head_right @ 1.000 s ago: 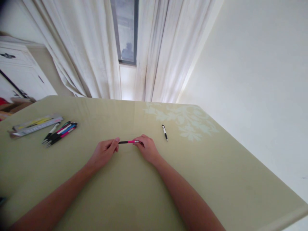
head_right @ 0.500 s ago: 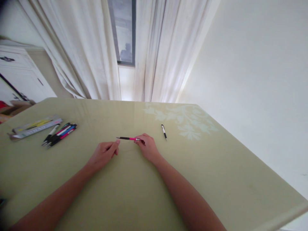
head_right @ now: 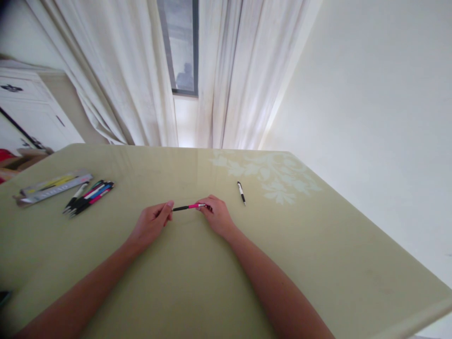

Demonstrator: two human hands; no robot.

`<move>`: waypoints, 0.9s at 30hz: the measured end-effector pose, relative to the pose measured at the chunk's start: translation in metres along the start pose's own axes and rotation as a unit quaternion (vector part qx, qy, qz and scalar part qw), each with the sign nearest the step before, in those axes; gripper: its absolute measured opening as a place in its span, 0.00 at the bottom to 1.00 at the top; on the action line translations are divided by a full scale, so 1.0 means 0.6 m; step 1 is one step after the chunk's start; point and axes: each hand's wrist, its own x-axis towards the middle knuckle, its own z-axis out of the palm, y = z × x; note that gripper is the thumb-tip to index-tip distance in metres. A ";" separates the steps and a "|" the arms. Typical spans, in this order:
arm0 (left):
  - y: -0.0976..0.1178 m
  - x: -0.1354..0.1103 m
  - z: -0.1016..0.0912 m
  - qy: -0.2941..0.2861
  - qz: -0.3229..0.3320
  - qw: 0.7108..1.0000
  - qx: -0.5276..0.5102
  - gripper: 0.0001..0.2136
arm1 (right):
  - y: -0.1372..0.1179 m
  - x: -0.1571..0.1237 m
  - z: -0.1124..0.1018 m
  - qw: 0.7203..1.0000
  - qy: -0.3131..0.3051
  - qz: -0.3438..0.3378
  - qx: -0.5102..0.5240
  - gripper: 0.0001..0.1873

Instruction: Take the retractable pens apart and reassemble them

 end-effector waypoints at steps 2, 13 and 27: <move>0.001 0.000 0.001 -0.008 0.019 1.000 -0.005 0.21 | -0.001 0.000 0.000 1.000 0.000 -0.002 0.000 0.09; 0.003 -0.002 0.001 -0.063 0.053 0.997 0.002 0.19 | -0.009 -0.004 -0.001 0.997 -0.045 -0.041 -0.039 0.10; 0.009 -0.006 0.001 -0.094 0.035 0.994 0.043 0.22 | -0.001 -0.007 0.008 0.993 -0.035 -0.064 -0.091 0.11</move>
